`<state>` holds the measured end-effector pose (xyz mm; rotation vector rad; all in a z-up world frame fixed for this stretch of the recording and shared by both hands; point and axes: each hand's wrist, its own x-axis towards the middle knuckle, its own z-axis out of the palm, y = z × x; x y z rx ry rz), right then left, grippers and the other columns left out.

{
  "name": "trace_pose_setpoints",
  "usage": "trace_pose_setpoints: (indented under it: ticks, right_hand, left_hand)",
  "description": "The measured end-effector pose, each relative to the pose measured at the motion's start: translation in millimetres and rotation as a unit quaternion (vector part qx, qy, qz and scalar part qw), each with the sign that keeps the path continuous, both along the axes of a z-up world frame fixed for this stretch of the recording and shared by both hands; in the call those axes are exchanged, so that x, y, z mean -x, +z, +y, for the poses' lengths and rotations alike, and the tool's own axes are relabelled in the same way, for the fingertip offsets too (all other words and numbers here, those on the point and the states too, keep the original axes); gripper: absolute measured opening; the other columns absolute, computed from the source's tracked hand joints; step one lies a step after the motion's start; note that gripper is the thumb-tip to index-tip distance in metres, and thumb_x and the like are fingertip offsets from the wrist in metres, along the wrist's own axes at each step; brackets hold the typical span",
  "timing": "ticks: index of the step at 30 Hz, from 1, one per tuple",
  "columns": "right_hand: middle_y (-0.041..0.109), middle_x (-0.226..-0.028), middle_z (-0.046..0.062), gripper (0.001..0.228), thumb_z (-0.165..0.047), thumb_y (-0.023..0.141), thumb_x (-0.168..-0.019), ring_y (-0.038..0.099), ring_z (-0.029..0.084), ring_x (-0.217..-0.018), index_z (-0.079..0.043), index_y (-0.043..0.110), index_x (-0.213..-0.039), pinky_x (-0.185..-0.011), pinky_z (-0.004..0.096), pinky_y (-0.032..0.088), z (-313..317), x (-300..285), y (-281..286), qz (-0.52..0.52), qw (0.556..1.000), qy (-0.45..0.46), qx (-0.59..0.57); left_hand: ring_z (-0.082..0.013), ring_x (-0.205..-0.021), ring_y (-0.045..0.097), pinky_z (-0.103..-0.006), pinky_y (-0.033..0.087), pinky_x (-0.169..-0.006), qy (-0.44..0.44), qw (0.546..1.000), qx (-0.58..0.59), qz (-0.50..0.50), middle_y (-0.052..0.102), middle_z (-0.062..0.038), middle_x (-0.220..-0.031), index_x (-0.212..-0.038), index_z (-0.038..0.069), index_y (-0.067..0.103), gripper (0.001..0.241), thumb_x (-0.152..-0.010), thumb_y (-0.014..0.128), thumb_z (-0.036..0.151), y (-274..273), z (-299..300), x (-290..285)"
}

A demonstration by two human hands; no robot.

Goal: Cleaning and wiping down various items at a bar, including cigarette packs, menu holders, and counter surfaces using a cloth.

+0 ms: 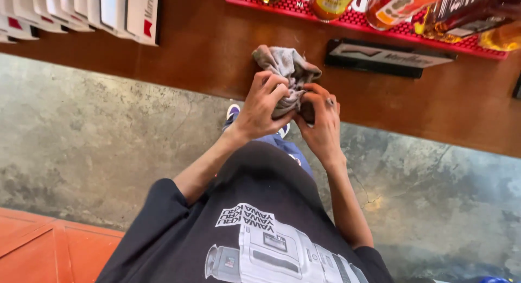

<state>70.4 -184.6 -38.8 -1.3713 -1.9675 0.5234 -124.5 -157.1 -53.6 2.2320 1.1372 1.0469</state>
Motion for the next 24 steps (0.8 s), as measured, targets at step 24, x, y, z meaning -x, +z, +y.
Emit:
trace_pose_setpoints:
  ticks: [24]
  right_hand:
    - [0.066,-0.118,0.02,0.057,-0.011,0.066,-0.073,0.061,0.04,-0.113,-0.007,0.059,-0.13,-0.091,0.049,0.044,45,78,10,-0.113,0.99,-0.028,0.075]
  left_hand:
    - [-0.0483,-0.117,0.046,-0.0518,0.043,-0.103,-0.035,0.999,0.007,0.011,0.046,-0.035,-0.129,-0.119,0.005,0.057,0.063,-0.068,0.078,0.035,-9,65,42]
